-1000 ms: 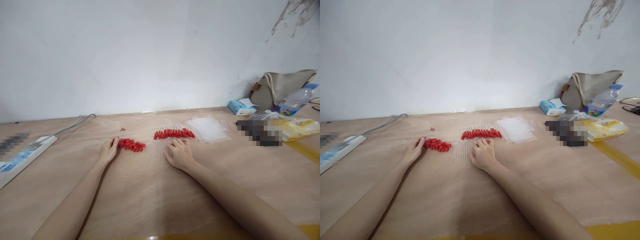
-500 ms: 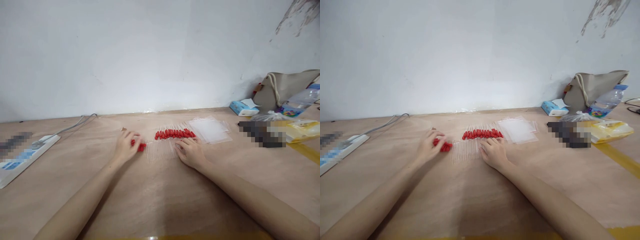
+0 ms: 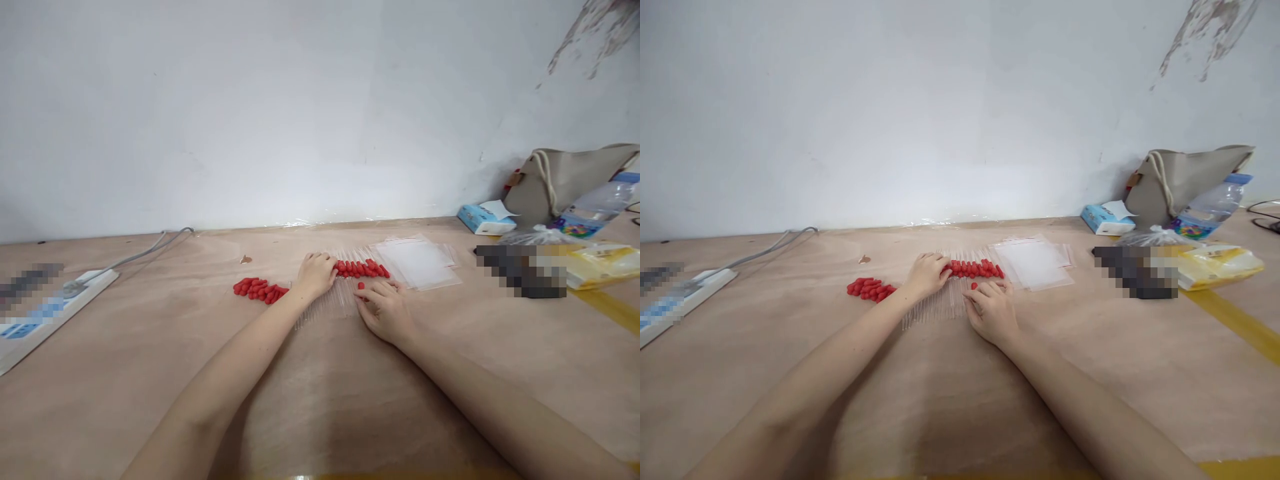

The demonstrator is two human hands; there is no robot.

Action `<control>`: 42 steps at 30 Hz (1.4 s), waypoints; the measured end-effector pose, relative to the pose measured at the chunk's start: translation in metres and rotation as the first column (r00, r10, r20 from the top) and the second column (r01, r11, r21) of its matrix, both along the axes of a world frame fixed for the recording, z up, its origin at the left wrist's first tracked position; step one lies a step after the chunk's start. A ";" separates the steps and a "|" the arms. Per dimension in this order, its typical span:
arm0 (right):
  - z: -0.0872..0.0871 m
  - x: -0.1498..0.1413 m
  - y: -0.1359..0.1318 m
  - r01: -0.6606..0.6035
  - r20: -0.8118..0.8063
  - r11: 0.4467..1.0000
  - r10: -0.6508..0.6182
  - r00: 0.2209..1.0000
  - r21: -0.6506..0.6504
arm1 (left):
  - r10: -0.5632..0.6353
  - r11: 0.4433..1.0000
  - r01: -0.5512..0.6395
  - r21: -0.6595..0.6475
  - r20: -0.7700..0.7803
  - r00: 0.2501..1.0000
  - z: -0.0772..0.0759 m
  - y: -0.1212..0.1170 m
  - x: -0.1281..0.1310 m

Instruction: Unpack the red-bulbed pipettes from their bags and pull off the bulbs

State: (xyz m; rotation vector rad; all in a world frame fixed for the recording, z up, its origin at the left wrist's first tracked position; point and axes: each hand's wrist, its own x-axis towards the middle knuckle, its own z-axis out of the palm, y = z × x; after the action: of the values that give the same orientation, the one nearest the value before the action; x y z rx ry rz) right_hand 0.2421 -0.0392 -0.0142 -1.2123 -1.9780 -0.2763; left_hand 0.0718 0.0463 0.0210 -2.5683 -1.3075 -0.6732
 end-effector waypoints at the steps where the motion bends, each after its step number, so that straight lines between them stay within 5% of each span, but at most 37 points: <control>1: 0.000 0.000 0.000 -0.001 -0.001 1.000 0.001 1.000 0.007 | 0.007 1.000 -0.007 0.008 0.019 1.000 0.000 -0.001 -0.001; 6: -0.002 0.000 0.000 -0.011 -0.021 0.999 0.012 1.000 0.034 | 0.053 0.996 -0.069 0.057 0.245 0.968 -0.001 -0.022 -0.019; 9: -0.001 0.000 -0.001 0.001 -0.064 0.995 0.005 0.998 0.096 | -0.041 0.998 0.011 0.061 0.521 0.852 -0.005 -0.048 -0.045; 11: 0.002 -0.001 -0.004 0.016 -0.081 0.988 -0.003 0.997 0.156 | -0.095 0.995 0.092 0.035 0.563 0.821 -0.009 -0.067 -0.063; 16: 0.010 -0.009 -0.012 -0.149 0.085 0.977 0.137 0.987 0.153 | -0.235 0.957 0.288 -0.020 0.523 0.819 -0.019 -0.098 -0.087; 22: 0.006 -0.017 -0.016 -0.291 0.224 0.956 0.273 0.935 0.047 | -0.346 0.911 0.411 -0.033 0.483 0.805 -0.023 -0.102 -0.082; 26: 0.003 -0.021 -0.016 -0.304 0.263 0.953 0.291 0.920 0.010 | -0.325 0.922 0.384 -0.042 0.454 0.830 -0.022 -0.104 -0.080; 33: 0.006 -0.027 -0.018 -0.355 0.203 0.935 0.343 0.917 0.024 | -0.295 0.955 0.283 0.089 0.178 0.939 -0.019 -0.106 -0.070; 42: 0.005 -0.021 -0.021 -0.437 0.182 0.890 0.412 0.893 0.131 | -0.239 0.965 0.225 0.135 0.099 0.966 -0.021 -0.109 -0.070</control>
State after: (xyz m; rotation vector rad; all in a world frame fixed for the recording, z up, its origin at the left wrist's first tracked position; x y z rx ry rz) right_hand 0.2210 -0.0601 -0.0096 -0.6390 -2.2395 -0.3089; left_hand 0.0018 -0.0632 0.0000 -2.6386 -0.9663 -0.9250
